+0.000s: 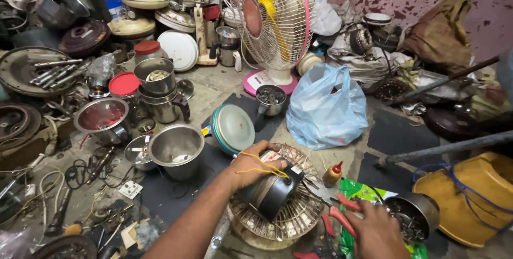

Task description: The person places a fan motor onto a fan cage and uses pliers to cut and strip its wires. They then wrap the wires around the motor housing and insert a metal rod into the motor.

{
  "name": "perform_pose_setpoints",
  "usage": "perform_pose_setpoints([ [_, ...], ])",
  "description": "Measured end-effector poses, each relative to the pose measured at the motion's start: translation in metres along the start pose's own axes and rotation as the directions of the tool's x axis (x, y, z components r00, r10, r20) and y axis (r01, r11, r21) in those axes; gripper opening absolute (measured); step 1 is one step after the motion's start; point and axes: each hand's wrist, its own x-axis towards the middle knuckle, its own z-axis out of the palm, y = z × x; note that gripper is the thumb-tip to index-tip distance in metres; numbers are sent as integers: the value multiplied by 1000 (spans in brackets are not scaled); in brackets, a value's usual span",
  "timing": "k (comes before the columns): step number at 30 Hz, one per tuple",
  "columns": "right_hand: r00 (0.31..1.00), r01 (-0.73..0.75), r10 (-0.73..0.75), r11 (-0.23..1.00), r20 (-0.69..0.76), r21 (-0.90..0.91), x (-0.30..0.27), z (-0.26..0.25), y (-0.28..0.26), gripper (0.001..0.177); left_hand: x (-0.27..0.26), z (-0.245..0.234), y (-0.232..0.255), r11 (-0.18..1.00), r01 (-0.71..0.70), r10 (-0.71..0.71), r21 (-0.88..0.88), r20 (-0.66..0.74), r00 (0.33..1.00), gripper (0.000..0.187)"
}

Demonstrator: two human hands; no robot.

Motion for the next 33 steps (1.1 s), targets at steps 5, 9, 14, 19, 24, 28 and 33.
perform_pose_setpoints([
  [5, 943, 332, -303, 865, -136, 376, 6, -4, 24, 89, 3, 2, 5, 999, 15, -13, -37, 43, 999, 66],
  [9, 990, -35, 18, 992, -138, -120, -11, -29, -19, 74, -1, -1, 1, 999, 39, -39, 4, 22, 999, 66],
  [14, 992, 15, -25, 997, -121, -78, -8, -39, -16, 56, 2, 1, 5, 999, -5, 4, 35, 18, 1000, 65],
  [19, 991, 60, -78, 986, 111, 153, 8, -13, 10, 85, 5, 3, 1, 998, -18, 21, -64, 40, 999, 67],
  [24, 976, 28, -68, 982, 208, 187, 39, 86, 38, 85, 10, 27, -46, 985, -150, 165, 80, -674, 720, 60],
  [28, 945, 325, -213, 566, -246, 758, 39, 165, 39, 78, 22, 39, -104, 437, 134, -494, -889, -113, 862, 31],
  [33, 953, 76, 299, -95, -44, 993, 4, 124, -21, 60, 18, 41, -126, 191, 39, -444, -981, -51, 895, 24],
])
